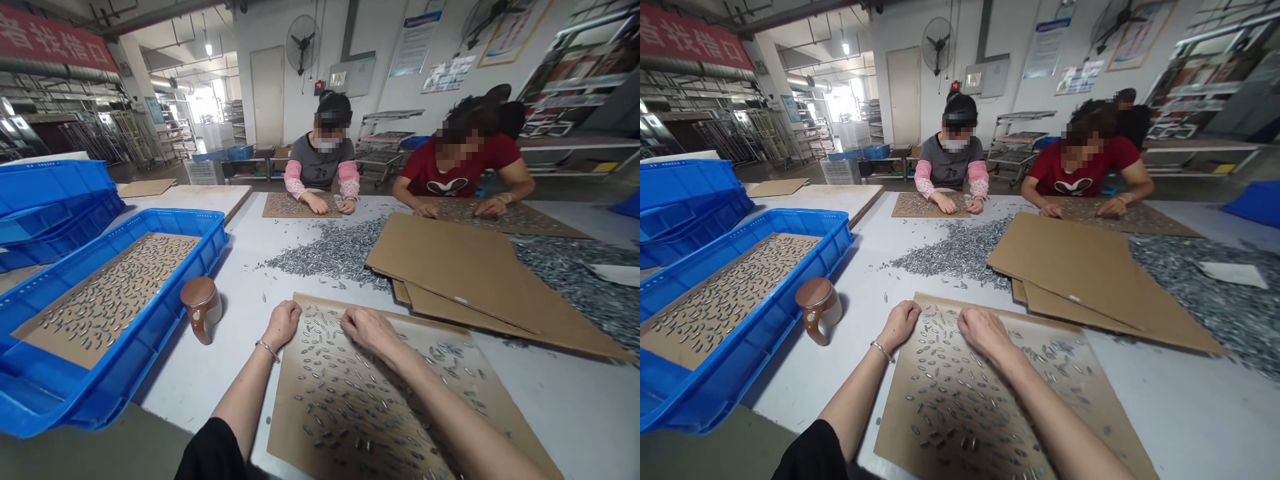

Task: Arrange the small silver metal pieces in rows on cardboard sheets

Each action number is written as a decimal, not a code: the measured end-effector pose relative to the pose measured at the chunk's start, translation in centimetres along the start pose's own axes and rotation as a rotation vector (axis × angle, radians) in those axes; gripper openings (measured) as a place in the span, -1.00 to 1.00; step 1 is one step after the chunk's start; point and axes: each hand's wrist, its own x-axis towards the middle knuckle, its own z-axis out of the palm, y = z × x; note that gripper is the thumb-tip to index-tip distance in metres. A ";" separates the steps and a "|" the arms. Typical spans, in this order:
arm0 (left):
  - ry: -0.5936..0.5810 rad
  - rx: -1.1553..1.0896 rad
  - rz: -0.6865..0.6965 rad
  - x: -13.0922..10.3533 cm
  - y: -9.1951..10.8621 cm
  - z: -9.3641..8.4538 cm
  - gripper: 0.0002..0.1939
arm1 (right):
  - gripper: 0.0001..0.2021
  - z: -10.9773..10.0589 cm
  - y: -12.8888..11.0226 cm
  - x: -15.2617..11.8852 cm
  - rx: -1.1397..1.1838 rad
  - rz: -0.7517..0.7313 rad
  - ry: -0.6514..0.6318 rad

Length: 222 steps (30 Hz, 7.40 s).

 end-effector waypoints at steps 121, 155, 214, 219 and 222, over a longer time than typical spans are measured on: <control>-0.014 -0.127 -0.066 0.8 0.3 -1.7 -0.74 | -0.77 -1.8 5.7 -1.0 0.053 0.013 0.064; 0.058 -0.111 -0.091 -2.2 -0.9 -3.1 -0.76 | -0.71 2.4 0.4 -1.9 -0.204 -0.321 0.056; 0.042 -0.124 -0.074 -2.4 -1.0 -3.3 -0.75 | -0.72 -1.9 2.8 1.3 -0.018 0.085 0.106; 0.025 -0.100 -0.058 -1.5 0.1 -3.8 -0.75 | -0.75 -1.5 4.8 -0.5 -0.016 0.004 0.020; 0.012 -0.054 -0.013 0.2 2.4 -3.8 -0.78 | -0.78 -1.0 4.9 -0.5 0.042 0.031 0.020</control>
